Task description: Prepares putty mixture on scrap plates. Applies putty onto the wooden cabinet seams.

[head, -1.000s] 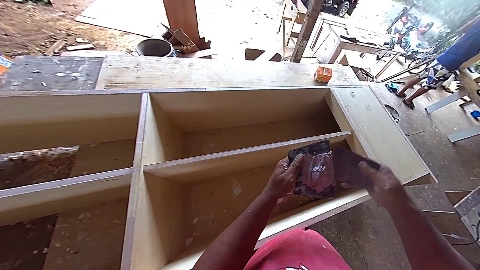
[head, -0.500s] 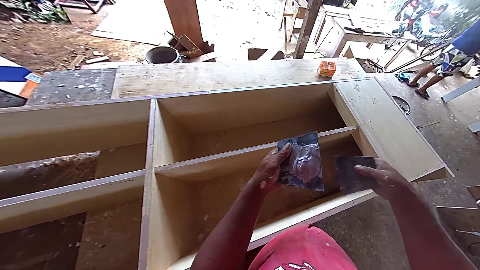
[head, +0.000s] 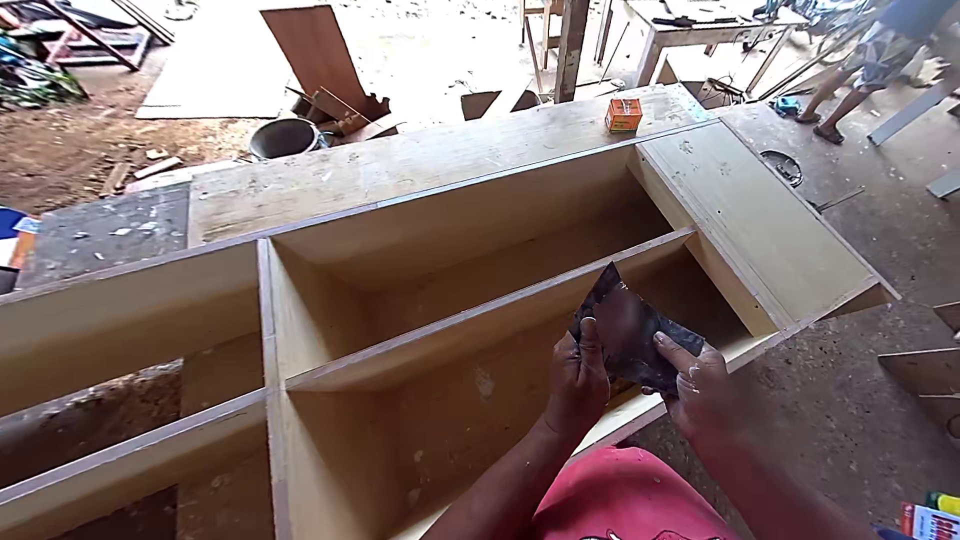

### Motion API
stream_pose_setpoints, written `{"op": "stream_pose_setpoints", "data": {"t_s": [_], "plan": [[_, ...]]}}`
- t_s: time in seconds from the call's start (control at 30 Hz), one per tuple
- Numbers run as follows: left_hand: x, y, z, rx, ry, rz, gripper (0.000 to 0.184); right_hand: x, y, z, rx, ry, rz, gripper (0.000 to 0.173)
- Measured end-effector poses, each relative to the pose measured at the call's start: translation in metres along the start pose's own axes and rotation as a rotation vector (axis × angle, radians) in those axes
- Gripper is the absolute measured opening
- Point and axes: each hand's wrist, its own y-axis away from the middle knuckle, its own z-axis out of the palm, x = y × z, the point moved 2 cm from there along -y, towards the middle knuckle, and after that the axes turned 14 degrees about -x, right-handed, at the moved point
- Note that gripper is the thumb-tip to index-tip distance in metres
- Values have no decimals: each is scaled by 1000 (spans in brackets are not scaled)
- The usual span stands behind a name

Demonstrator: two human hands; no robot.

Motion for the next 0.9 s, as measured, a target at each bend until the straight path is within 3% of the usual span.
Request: {"op": "stream_pose_setpoints", "data": {"t_s": [0.3, 0.53, 0.6, 0.7, 0.8, 0.9], "plan": [[2, 1, 9, -109, -250, 24, 55, -13, -17, 9, -46, -145, 149, 19], [21, 10, 12, -262, -274, -58, 59, -50, -37, 3, -303, -95, 103, 20], [26, 12, 8, -281, -180, -106, 58, -76, -33, -2, -394, 74, -63, 20], [23, 6, -5, -201, 121, -200, 51, -109, -17, -14, -478, 582, -559, 22], [21, -3, -8, -73, 535, -224, 40, -100, -9, -22, -637, 990, -1071, 24], [25, -11, 1, -12, 764, -229, 32, -73, -16, -26, -735, 1228, -1287, 34]]}}
